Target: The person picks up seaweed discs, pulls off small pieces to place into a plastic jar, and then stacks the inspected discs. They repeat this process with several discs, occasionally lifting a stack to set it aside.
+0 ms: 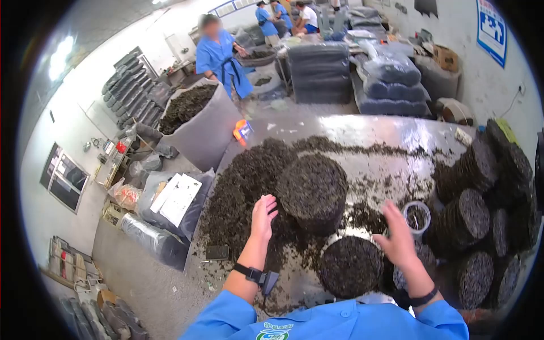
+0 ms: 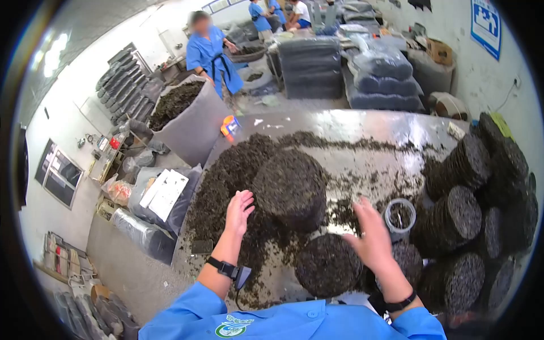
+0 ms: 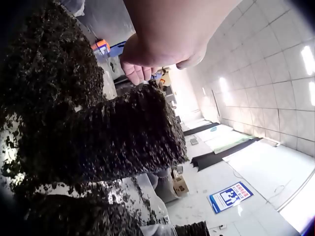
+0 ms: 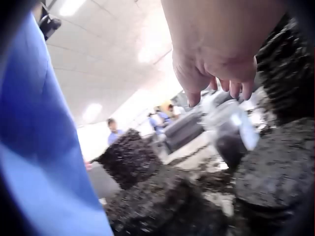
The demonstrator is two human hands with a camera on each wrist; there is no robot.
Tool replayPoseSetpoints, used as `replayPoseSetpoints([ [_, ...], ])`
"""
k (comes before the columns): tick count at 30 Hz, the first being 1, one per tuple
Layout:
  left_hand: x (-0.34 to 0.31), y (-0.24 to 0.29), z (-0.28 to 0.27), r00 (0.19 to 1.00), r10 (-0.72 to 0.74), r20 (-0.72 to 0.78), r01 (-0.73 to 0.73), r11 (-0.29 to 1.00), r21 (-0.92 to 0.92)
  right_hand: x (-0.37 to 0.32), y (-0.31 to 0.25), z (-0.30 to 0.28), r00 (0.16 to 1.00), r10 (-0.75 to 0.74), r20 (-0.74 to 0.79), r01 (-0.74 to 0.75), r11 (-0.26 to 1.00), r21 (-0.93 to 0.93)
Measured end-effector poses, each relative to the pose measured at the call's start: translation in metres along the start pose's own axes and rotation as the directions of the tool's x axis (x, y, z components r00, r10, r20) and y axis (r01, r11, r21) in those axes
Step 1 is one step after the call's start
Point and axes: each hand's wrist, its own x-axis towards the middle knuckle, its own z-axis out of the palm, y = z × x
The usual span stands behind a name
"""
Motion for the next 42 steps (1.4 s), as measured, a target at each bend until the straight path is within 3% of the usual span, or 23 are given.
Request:
replayPoseSetpoints([
  [2,0.026,-0.008,0.004,0.997,-0.08,0.005,0.08,0.996,-0.039,0.05,-0.041,0.017,0.97,-0.228,0.084,0.225,0.974,0.035],
  [3,0.038,-0.014,0.005,0.992,-0.124,0.029,0.126,0.99,-0.057,0.069,-0.054,0.032,0.942,-0.307,0.132,0.316,0.948,-0.047],
  [5,0.057,-0.024,0.013,0.974,-0.218,-0.058,0.217,0.976,-0.034,0.095,-0.062,0.068,0.905,-0.378,0.194,0.41,0.897,-0.163],
  [6,0.065,-0.03,0.015,0.968,-0.252,-0.021,0.25,0.967,-0.05,0.102,-0.051,0.092,0.901,-0.346,0.26,0.405,0.886,-0.225],
  [7,0.097,-0.068,0.0,0.96,-0.271,0.066,0.278,0.949,-0.15,0.106,-0.04,0.11,0.895,-0.308,0.323,0.403,0.869,-0.287],
  [8,0.098,-0.075,0.003,0.946,-0.289,0.145,0.313,0.932,-0.186,0.108,-0.036,0.115,0.879,-0.306,0.365,0.447,0.793,-0.414],
  [9,0.096,-0.069,0.013,0.928,-0.298,0.225,0.346,0.912,-0.219,0.107,-0.033,0.118,0.897,-0.307,0.319,0.422,0.81,-0.408],
  [10,0.094,-0.061,0.021,0.931,-0.286,0.225,0.336,0.913,-0.231,0.106,-0.031,0.118,0.898,-0.305,0.316,0.42,0.809,-0.411],
  [12,0.07,-0.035,0.036,0.938,-0.287,0.194,0.294,0.956,-0.007,0.102,-0.027,0.113,0.901,-0.301,0.312,0.409,0.827,-0.385],
  [15,0.094,-0.062,0.028,0.948,-0.198,0.251,0.226,0.971,-0.084,0.099,-0.025,0.111,0.897,-0.307,0.317,0.415,0.832,-0.369],
  [17,0.108,-0.074,0.026,0.943,-0.246,0.226,0.273,0.957,-0.1,0.097,-0.024,0.114,0.901,-0.311,0.304,0.409,0.844,-0.348],
  [19,0.098,-0.058,0.035,0.886,-0.414,0.21,0.456,0.86,-0.227,0.095,-0.025,0.114,0.899,-0.312,0.308,0.414,0.836,-0.36],
  [28,0.115,-0.078,0.033,0.893,-0.37,0.255,0.423,0.884,-0.199,0.089,-0.018,0.115,0.901,-0.288,0.324,0.398,0.847,-0.353],
  [30,0.113,-0.073,0.037,0.938,-0.301,0.171,0.307,0.952,-0.008,0.088,-0.019,0.113,0.902,-0.271,0.337,0.386,0.854,-0.349],
  [31,0.118,-0.081,0.033,0.936,-0.305,0.175,0.311,0.95,-0.005,0.087,-0.018,0.113,0.904,-0.265,0.336,0.381,0.856,-0.35],
  [32,0.122,-0.085,0.028,0.966,-0.099,0.238,0.049,0.977,0.207,0.084,-0.015,0.113,0.903,-0.266,0.337,0.384,0.852,-0.357],
  [33,0.125,-0.09,0.025,0.935,0.092,0.342,-0.228,0.895,0.383,0.082,-0.013,0.113,0.903,-0.267,0.337,0.387,0.847,-0.365],
  [34,0.126,-0.097,0.024,0.935,0.088,0.343,-0.225,0.896,0.384,0.081,-0.012,0.112,0.903,-0.264,0.338,0.384,0.848,-0.365],
  [36,0.115,-0.077,0.033,0.976,-0.043,0.214,0.008,0.987,0.161,0.081,-0.013,0.111,0.905,-0.279,0.322,0.391,0.843,-0.368],
  [40,0.11,-0.054,0.042,0.969,-0.116,0.218,0.113,0.993,0.03,0.079,-0.013,0.103,0.905,-0.328,0.271,0.413,0.831,-0.372],
  [42,0.096,-0.026,0.045,0.94,-0.101,0.325,0.13,0.989,-0.067,0.082,-0.016,0.091,0.891,-0.376,0.256,0.451,0.801,-0.393],
])
